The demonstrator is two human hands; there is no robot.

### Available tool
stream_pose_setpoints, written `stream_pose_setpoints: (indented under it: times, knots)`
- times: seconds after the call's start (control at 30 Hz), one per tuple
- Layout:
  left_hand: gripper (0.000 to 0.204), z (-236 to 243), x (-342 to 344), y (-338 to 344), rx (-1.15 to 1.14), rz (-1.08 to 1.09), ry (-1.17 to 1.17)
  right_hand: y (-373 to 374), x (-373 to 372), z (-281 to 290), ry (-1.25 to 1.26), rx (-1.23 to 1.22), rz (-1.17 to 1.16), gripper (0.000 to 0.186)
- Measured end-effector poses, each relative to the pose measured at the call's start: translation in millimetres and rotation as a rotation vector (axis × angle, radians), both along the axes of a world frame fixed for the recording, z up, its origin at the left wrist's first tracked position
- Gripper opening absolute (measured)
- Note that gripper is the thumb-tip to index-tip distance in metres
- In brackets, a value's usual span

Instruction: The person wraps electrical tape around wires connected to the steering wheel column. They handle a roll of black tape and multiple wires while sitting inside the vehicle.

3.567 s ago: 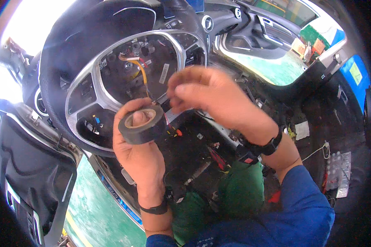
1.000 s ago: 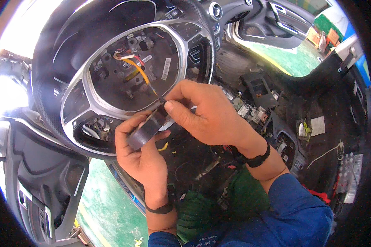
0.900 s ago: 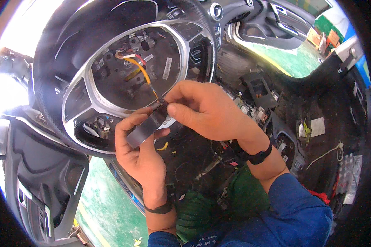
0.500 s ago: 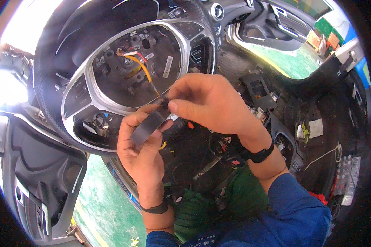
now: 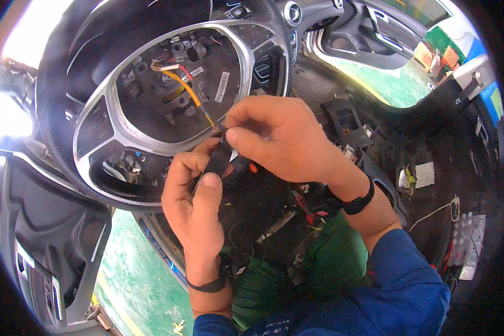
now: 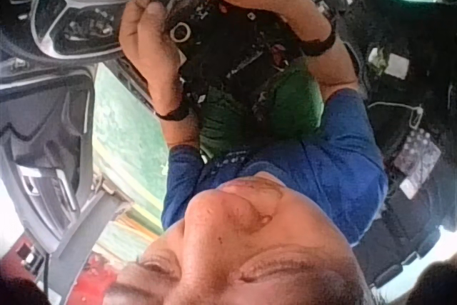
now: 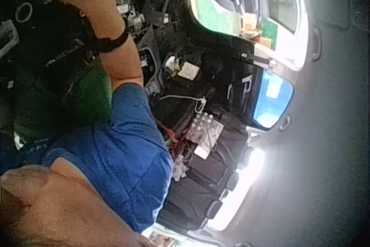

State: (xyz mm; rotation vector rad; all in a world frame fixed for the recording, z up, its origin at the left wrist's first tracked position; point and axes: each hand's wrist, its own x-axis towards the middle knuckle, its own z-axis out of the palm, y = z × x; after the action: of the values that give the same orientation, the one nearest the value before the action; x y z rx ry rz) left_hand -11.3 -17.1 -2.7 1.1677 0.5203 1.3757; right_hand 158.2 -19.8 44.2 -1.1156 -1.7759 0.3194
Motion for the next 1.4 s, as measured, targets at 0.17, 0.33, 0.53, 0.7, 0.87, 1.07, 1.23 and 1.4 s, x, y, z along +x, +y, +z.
stream_pose_setpoints:
  times: [0.17, 0.33, 0.53, 0.7, 0.87, 1.07, 1.23, 1.4]
  knots:
    - [0.038, 4.3, 4.9, -4.2, 0.129, 0.169, 0.211, 2.6, -1.3, -12.6, 0.19, -0.088, 0.006, 0.018]
    - [0.028, 4.4, -9.2, -11.5, 0.029, 0.204, 0.516, -1.4, 0.8, 5.3, 0.333, -0.328, 0.058, 0.016]
    - [0.011, 16.7, -12.3, -18.2, 0.159, 0.477, 0.585, 6.2, 1.9, -11.9, 0.573, -0.274, 0.145, 0.017]
    - [0.012, 16.8, -19.5, -20.5, 0.15, 0.424, 0.63, 11.4, 7.3, -22.3, 0.772, -0.251, 0.251, 0.015]
    - [0.009, 15.6, -19.0, -19.6, 0.082, 0.396, 0.531, 14.6, 3.2, -26.6, 0.849, -0.33, 0.278, 0.013]
    - [0.011, 19.5, -22.6, -22.4, 0.077, 0.391, 0.481, 12.5, 1.6, -25.9, 0.812, -0.363, 0.304, 0.011]
    - [0.011, 10.0, -27.1, -18.4, 0.234, 0.456, 0.623, 15.0, 0.0, -32.7, 0.867, -0.351, 0.265, 0.011]
    - [0.011, 18.3, -25.7, -24.8, 0.197, 0.471, 0.565, 12.8, -0.1, -33.2, 0.724, -0.276, 0.204, 0.01]
